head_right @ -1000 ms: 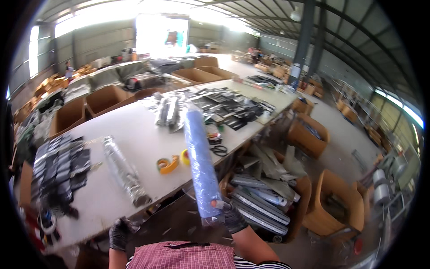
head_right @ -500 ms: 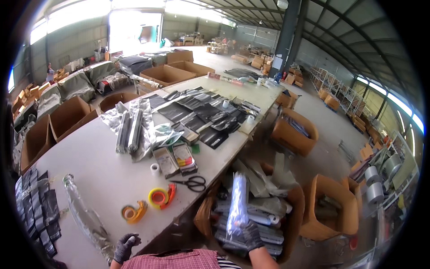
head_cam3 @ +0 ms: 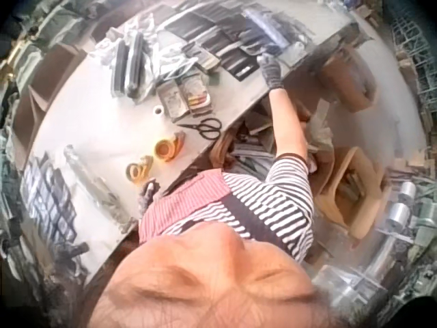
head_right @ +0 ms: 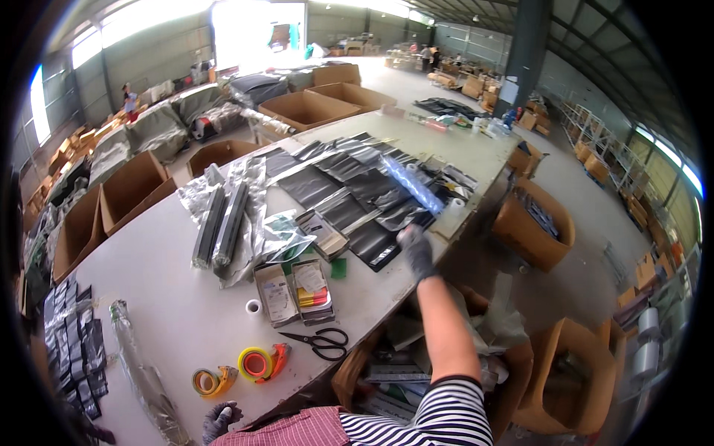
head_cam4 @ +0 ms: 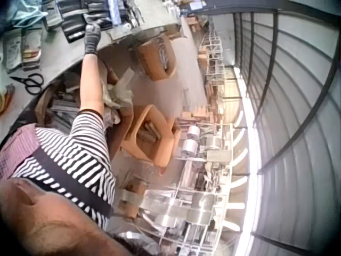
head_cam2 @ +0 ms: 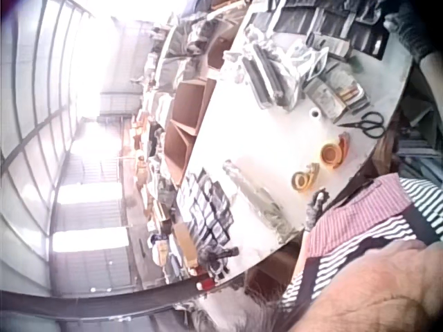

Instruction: The person prepares and packs industrial components by placing long metal parts into protective silver sleeves, sealing them with tape, and applying shipping labels before placing the finished items into a cardboard box. The person also moves a large pedestal fan out of the workspace.

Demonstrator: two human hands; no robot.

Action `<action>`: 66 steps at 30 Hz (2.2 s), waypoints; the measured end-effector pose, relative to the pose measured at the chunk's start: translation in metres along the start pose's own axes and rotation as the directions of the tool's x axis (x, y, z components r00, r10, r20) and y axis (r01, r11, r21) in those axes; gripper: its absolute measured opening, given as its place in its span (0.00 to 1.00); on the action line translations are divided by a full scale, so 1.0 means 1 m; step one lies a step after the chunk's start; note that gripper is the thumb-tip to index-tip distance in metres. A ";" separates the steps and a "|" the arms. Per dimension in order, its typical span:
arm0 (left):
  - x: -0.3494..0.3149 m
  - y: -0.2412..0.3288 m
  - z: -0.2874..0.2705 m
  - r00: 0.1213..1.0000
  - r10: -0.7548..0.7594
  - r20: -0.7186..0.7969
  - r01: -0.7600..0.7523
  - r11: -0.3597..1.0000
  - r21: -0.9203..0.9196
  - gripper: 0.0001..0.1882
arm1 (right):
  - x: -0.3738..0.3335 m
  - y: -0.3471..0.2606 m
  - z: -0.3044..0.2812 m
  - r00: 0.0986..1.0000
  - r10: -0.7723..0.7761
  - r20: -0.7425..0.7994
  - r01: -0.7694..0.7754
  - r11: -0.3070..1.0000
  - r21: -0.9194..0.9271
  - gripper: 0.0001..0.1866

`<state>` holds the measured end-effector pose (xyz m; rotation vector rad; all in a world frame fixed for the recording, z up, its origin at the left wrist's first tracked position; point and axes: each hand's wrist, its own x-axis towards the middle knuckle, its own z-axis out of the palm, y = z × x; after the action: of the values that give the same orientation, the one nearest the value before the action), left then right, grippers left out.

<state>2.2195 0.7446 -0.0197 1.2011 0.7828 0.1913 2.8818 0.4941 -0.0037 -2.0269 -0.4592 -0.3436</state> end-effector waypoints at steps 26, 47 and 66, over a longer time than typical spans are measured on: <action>-0.254 -0.102 -0.245 0.804 0.395 -0.445 -0.155 0.861 0.484 0.18 | -0.479 -0.383 0.171 0.279 -0.104 0.955 -0.394 0.894 0.212 0.18; -0.503 -0.560 0.241 -0.054 -0.987 -0.152 0.447 0.113 -0.887 0.18 | -1.054 -0.926 -0.069 -0.553 -0.646 -0.525 -0.763 0.142 0.630 0.10; -1.112 -0.770 -0.213 -0.665 -0.368 -0.650 -0.162 0.920 -0.356 0.19 | -1.472 -1.071 -0.383 0.069 0.124 -0.990 -0.993 -0.084 -0.079 0.13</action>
<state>1.0727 0.0305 -0.2417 -0.0833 2.6541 1.4581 1.0663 0.3670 0.3805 -2.3101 1.9882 -0.8366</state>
